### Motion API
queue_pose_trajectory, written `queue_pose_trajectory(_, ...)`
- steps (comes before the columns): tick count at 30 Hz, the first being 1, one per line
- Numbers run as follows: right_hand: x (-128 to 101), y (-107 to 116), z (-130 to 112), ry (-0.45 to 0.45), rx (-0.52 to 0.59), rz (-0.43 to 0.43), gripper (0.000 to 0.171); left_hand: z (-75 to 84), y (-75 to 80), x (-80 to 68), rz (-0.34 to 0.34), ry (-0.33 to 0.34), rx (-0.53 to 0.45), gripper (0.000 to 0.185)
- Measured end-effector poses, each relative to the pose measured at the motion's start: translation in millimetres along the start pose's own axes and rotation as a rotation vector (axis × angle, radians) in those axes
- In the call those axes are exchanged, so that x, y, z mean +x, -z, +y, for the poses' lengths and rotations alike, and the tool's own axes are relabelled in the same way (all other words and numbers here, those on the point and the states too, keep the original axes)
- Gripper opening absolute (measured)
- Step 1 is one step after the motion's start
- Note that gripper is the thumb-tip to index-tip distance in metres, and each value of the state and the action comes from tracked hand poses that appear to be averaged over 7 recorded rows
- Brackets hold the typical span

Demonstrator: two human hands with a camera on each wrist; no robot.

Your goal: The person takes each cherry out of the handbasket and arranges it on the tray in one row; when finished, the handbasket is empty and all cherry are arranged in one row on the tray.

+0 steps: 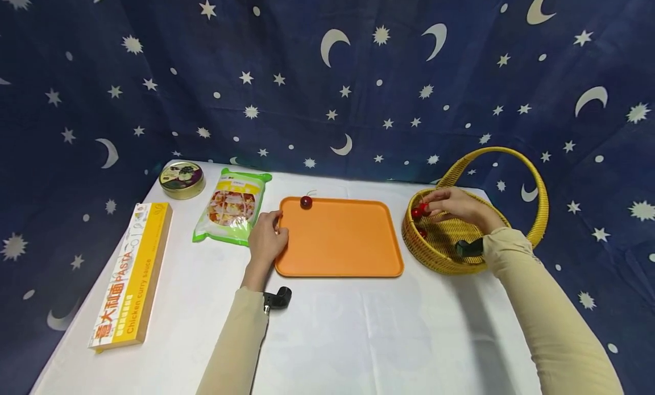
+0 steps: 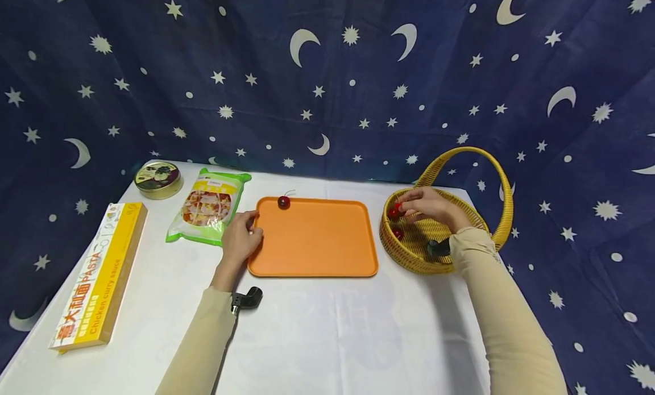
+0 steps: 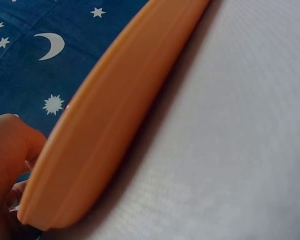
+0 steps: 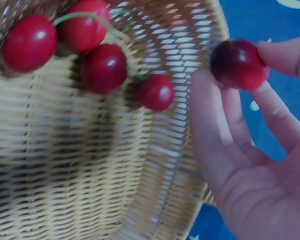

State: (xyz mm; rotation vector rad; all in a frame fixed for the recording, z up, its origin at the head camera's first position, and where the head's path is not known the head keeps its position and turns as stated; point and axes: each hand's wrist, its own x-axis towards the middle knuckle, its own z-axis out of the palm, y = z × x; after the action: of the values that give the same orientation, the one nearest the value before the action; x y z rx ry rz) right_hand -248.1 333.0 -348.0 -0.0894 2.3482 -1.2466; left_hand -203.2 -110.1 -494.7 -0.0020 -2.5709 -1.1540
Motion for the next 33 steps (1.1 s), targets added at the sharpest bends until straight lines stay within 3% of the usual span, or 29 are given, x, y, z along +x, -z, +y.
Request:
queue_pose_trajectory(6, 11, -13, -22, 0.042, -0.028, 0.039, 0.045, -4.2, 2.7, -0.1, 0.003, 0.014, 0.009, 0.046)
queue_pose_trajectory(13, 30, -39, -45, 0.06, 0.059, 0.041, 0.043, -6.6, 1.2, -1.5, 0.009, 0.013, 0.01, 0.047)
queue_pose_trajectory(23, 80, -105, -55, 0.143, 0.19, 0.098, 0.03, 0.4, -3.0, 0.1, 0.01, -0.001, 0.003, 0.046)
queue_pose_trajectory(28, 102, -141, -57, 0.171, 0.262, 0.073, 0.03, 1.0, -4.0, -0.4, -0.002, -0.004, 0.008, 0.046)
queue_pose_trajectory(33, 121, -172, -68, 0.176, 0.262, 0.111, 0.03, 0.0, -0.1, 1.1, 0.025, -0.006, 0.005, 0.045)
